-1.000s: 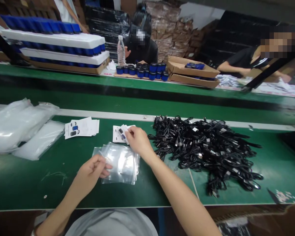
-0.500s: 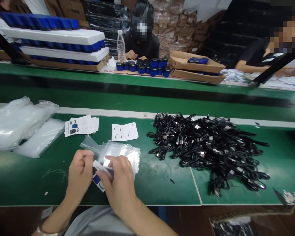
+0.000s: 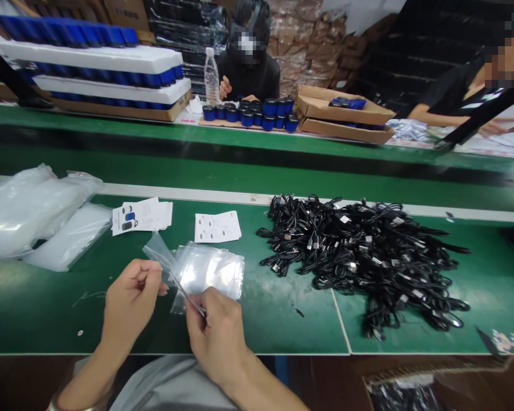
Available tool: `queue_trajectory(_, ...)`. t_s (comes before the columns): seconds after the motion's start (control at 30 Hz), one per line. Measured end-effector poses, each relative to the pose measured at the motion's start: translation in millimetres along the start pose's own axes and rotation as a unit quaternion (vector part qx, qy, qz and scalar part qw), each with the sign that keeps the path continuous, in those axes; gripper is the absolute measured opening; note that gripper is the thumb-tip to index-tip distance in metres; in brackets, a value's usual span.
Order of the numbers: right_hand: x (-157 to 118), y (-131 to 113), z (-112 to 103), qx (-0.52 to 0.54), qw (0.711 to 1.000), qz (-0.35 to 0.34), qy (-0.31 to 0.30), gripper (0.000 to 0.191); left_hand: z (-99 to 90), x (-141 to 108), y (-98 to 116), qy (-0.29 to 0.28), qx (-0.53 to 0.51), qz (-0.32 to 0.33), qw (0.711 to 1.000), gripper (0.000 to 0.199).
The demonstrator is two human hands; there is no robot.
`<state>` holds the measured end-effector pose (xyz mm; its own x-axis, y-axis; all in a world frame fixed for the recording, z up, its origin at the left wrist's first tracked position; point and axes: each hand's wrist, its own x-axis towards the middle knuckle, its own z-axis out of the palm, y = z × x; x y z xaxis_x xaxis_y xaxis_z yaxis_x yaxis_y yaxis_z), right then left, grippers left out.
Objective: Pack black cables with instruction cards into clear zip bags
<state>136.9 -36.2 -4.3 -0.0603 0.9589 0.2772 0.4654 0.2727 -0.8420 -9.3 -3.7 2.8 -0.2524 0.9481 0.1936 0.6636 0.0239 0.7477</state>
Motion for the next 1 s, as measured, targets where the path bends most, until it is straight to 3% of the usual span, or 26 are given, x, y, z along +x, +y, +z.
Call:
queue_trajectory(0.1, 2.0, 1.6, -2.4, -0.054, 0.99, -0.127, 0.037, 0.016, -1.2, -4.8, 4.9, -0.019, 0.036, 0.049, 0.998, 0.016)
queue_trajectory(0.23, 2.4, 6.1, 1.0, -0.155, 0.976, -0.154, 0.001, 0.018, 1.3, -13.4, 8.7, -0.019, 0.076, 0.113, 0.99, 0.017)
queue_trajectory(0.4, 6.8, 3.9, -8.1, -0.191, 0.978, -0.04, -0.069, 0.022, 9.3, -24.3, 4.1, -0.051, 0.096, 0.21, 0.972, 0.022)
queue_trajectory(0.5, 13.2, -3.4, -23.6, -0.111, 0.983, 0.022, -0.142, 0.021, 11.8, -29.0, 3.1, -0.073, 0.1, 0.247, 0.961, 0.022)
queue_trajectory(0.6, 17.2, -8.4, -36.3, 0.008, 0.977, 0.035, -0.212, 0.023, 9.5, -29.3, 5.0, -0.075, 0.104, 0.254, 0.959, 0.018)
queue_trajectory(0.67, 17.5, -7.6, -38.4, 0.029, 0.98, 0.057, -0.187, 0.017, 6.4, -28.3, 7.2, -0.076, 0.099, 0.258, 0.958, 0.016)
queue_trajectory(0.73, 17.1, -4.1, -35.2, 0.023, 0.99, 0.093, -0.106, 0.007, 3.1, -28.1, 10.1, -0.078, 0.087, 0.262, 0.958, 0.013)
queue_trajectory(0.8, 17.2, 0.6, -28.4, 0.055, 0.99, 0.124, -0.041, 0.024, 0.4, -29.4, 13.5, -0.087, 0.066, 0.264, 0.958, 0.012)
queue_trajectory(0.9, 19.5, 6.7, -14.7, 0.141, 0.977, 0.144, -0.074, 0.019, -2.5, -33.3, 18.5, -0.125, 0.029, 0.258, 0.958, 0.012)
queue_trajectory(1.0, 23.0, 11.0, -3.5, 0.155, 0.968, 0.152, -0.122, 0.011, -3.7, -34.6, 20.5, -0.164, 0.013, 0.229, 0.96, 0.014)
